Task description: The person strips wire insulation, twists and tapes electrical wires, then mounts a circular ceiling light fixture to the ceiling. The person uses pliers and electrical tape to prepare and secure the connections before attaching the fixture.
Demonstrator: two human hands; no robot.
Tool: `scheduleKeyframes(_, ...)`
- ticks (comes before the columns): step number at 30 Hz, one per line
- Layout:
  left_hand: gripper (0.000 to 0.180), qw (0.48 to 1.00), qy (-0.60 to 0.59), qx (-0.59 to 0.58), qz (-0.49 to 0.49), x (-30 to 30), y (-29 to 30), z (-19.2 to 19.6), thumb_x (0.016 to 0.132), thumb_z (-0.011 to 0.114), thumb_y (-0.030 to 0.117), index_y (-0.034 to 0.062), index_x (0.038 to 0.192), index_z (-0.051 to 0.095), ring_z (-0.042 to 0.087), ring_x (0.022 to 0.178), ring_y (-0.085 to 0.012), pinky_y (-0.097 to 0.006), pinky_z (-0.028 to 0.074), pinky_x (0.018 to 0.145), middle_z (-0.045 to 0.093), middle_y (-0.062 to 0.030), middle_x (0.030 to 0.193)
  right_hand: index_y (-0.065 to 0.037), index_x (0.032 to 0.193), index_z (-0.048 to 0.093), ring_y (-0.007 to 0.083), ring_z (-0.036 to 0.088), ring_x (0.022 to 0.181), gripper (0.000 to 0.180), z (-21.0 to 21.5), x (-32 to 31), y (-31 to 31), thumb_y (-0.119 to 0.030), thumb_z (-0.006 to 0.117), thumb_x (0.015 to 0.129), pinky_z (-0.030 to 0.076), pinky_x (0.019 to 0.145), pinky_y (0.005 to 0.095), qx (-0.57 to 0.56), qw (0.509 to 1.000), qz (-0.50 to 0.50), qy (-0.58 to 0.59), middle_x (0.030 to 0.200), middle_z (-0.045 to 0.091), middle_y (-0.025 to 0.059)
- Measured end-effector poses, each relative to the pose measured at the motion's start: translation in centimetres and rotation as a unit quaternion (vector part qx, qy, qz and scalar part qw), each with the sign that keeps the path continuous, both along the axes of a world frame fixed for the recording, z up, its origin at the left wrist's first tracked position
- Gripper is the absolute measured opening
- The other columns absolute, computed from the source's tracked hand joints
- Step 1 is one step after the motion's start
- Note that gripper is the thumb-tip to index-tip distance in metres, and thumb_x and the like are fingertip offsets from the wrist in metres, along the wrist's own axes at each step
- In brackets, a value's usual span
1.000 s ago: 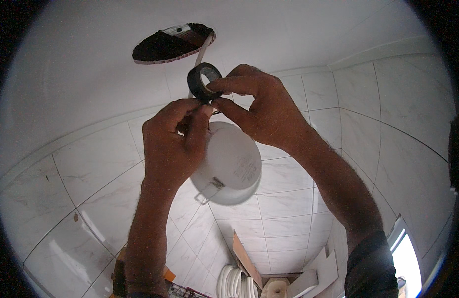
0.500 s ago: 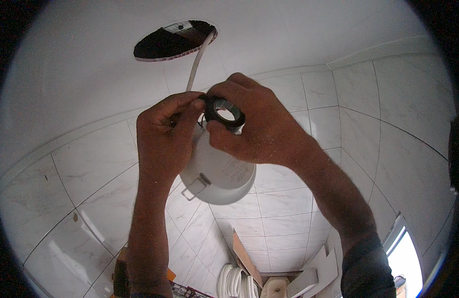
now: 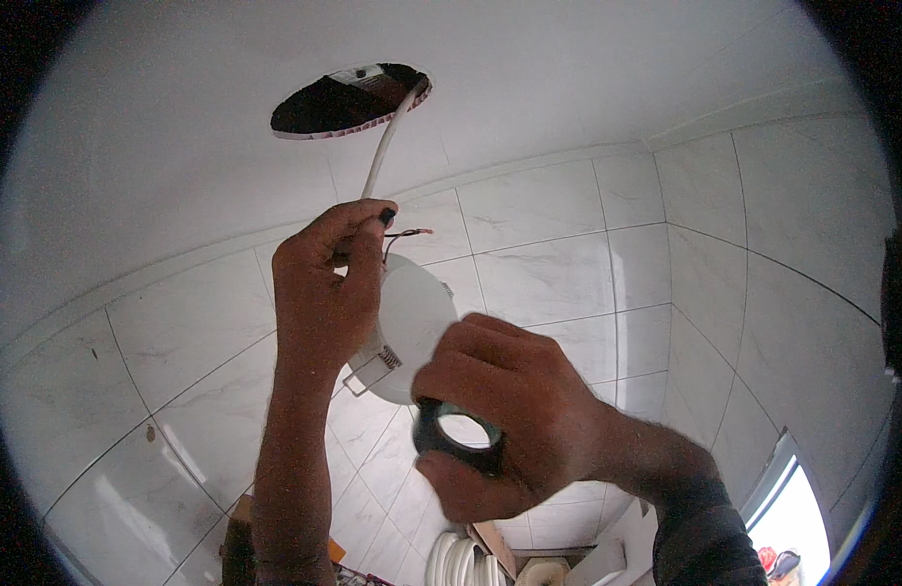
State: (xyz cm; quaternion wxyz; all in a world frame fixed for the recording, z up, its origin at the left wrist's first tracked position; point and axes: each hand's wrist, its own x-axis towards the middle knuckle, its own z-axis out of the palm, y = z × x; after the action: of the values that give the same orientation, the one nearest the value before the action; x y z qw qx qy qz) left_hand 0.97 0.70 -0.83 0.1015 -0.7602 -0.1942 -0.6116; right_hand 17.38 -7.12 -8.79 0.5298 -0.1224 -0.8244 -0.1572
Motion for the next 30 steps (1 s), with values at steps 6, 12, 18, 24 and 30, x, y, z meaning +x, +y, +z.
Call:
scheduleKeyframes(6, 0.018, 0.993, 0.035, 0.083, 0.074, 1.2, -0.2, -0.3, 0.091, 0.073, 0.016, 0.0032, 0.102, 0.073, 0.068, 0.069, -0.0130, -0.028, 0.056, 0.067, 0.074, -0.0090, 0.087, 0.000, 0.095, 0.064, 0.0251, 0.063, 0.068, 0.031, -3.2, 3.0, 0.4, -0.027, 0.068, 0.080, 0.052, 0.056, 0.0376, 0.001, 1.000, -0.004, 0.020, 0.078, 0.063, 0.0132)
scheduleKeyframes(12, 0.021, 0.997, 0.046, 0.052, 0.030, 0.6, 0.3, 0.1, 0.093, 0.070, 0.024, 0.0063, 0.103, 0.075, 0.074, 0.076, -0.0181, -0.033, 0.061, 0.070, 0.076, -0.0133, 0.092, 0.001, 0.094, 0.066, 0.0234, 0.063, 0.064, 0.029, -6.1, 6.4, 0.5, -0.024, 0.064, 0.078, 0.051, 0.053, 0.0355, -0.082, 0.994, -0.031, 0.059, 0.074, 0.062, 0.0123)
scheduleKeyframes(18, 0.028, 0.974, 0.000, -0.177, -0.143, -1.3, 0.6, 1.8, 0.092, 0.071, 0.023, 0.0005, 0.109, 0.073, 0.069, 0.079, -0.0154, -0.030, 0.056, 0.067, 0.074, -0.0103, 0.095, 0.000, 0.095, 0.065, 0.0229, 0.057, 0.063, 0.020, -9.0, 8.2, 0.8, -0.011, 0.068, 0.078, 0.046, 0.059, 0.0357, -0.171, 0.979, 0.018, 0.113, 0.075, 0.061, 0.0100)
scheduleKeyframes(24, 0.028, 0.946, -0.019, -0.208, -0.249, -2.4, 2.6, 2.0, 0.090, 0.073, 0.023, -0.0004, 0.106, 0.072, 0.063, 0.070, -0.0121, -0.026, 0.051, 0.063, 0.074, -0.0112, 0.094, 0.001, 0.096, 0.067, 0.0143, 0.055, 0.061, 0.020, -11.7, 8.8, 1.5, -0.015, 0.071, 0.084, 0.043, 0.055, 0.0285, -0.262, 0.955, 0.028, 0.137, 0.074, 0.061, 0.0086)
scheduleKeyframes(30, 0.023, 0.996, -0.021, 0.084, -0.010, -1.9, 1.3, 0.9, 0.094, 0.070, 0.022, 0.0009, 0.103, 0.072, 0.067, 0.073, -0.0153, -0.029, 0.054, 0.068, 0.074, -0.0096, 0.088, 0.002, 0.095, 0.068, 0.0116, 0.055, 0.060, 0.019, -14.7, 8.2, 2.3, -0.015, 0.070, 0.087, 0.043, 0.055, 0.0268, -0.286, 0.940, 0.044, 0.179, 0.076, 0.064, 0.0087)
